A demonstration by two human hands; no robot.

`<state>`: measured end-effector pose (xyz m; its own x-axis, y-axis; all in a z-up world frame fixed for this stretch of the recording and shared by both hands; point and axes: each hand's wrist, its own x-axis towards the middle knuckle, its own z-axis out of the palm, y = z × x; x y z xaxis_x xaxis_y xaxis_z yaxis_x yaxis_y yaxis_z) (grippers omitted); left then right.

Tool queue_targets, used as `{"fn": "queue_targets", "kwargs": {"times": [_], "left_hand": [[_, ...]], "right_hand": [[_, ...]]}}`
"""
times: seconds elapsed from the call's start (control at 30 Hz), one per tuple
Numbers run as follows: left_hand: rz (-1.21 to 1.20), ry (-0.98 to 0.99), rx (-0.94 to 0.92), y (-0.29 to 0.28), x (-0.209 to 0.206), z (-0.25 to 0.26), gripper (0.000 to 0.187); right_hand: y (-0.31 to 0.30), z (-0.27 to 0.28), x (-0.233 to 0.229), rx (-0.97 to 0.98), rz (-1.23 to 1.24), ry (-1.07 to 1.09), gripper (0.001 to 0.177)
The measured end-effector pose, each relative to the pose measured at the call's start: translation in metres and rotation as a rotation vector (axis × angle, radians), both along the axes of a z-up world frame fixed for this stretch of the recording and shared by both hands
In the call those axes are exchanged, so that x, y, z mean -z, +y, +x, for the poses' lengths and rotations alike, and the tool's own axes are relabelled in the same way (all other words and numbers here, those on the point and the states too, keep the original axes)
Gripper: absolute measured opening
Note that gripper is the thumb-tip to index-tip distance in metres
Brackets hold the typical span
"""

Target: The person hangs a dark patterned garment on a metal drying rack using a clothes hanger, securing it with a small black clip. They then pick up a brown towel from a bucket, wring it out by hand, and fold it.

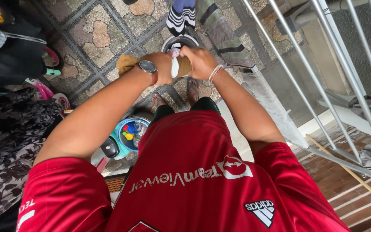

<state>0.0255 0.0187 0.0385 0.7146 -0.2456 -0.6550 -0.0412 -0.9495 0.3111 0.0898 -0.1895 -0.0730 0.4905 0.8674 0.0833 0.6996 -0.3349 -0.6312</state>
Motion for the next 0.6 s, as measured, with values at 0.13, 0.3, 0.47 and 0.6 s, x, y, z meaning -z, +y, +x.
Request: {"fn": "queue_targets", "kwargs": {"times": [0.13,0.3,0.47,0.6], "left_hand": [[-0.125,0.066,-0.095,-0.004,-0.073,0.005,0.083],[-0.385,0.048,-0.339,0.011,-0.001,-0.006,0.073],[-0.721,0.12,-0.595,0.018,0.011,-0.012,0.063],[-1.086,0.164,-0.775,0.015,0.014,-0.017,0.055]], "right_hand": [[0.007,0.014,-0.066,-0.053,-0.152,0.194,0.061],[0.004,0.022,-0.078,-0.074,0.181,0.248,0.056],[-0.004,0.011,-0.058,0.093,0.382,0.07,0.073],[-0.006,-0.028,-0.053,0.686,0.383,-0.279,0.064]]}}
